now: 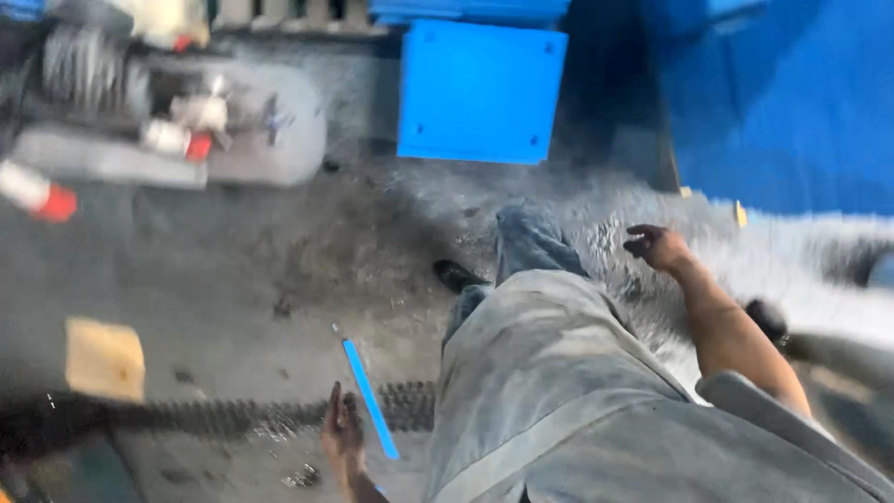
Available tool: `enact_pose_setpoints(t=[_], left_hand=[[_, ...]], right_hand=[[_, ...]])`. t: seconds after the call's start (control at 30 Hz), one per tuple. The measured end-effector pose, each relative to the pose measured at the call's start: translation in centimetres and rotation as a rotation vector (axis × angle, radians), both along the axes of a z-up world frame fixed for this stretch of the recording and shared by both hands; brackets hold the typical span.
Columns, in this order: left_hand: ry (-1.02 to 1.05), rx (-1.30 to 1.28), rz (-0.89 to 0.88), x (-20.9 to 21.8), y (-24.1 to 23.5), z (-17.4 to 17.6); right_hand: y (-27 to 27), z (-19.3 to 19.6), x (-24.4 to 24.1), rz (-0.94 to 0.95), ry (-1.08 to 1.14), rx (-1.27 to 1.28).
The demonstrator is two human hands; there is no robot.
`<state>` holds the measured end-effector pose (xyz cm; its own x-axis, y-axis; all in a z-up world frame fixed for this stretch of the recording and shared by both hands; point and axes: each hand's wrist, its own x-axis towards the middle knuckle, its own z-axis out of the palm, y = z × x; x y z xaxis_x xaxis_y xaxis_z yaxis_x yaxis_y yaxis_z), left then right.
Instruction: Grinding the edges of blue industrial blocks using an angle grinder.
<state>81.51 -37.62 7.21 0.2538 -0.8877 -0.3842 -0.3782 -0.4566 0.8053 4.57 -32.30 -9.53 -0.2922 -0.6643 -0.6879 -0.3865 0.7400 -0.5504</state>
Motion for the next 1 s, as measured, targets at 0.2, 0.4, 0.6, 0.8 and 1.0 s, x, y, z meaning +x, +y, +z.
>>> enact_pose_setpoints(t=[0.2, 0.4, 0.6, 0.8, 1.0], left_hand=[[-0.46, 0.292, -0.333, -0.6, -9.3, -9.3], [-0.142, 0.394, -0.213, -13.5, -19.3, -8.2], [0.646, 0.127, -0.566, -23.0, -32.1, -11.9], [-0.221, 0.071, -0.819, -36.7, -37.8, -7.3], [-0.086, 0.288, -0.927, -37.6, -41.8, -14.6]], right_hand=[[10.4, -4.7, 4.8, -0.2, 0.049, -0.021], [11.1, 2.2, 9.5, -0.603, -0.107, 0.228], [13.5, 1.8, 2.6, -0.639, -0.115, 0.257], [14.1, 5.7, -1.9, -0.889, 0.03, -0.307], [12.7, 6.4, 4.1, -1.285, 0.03, -0.127]])
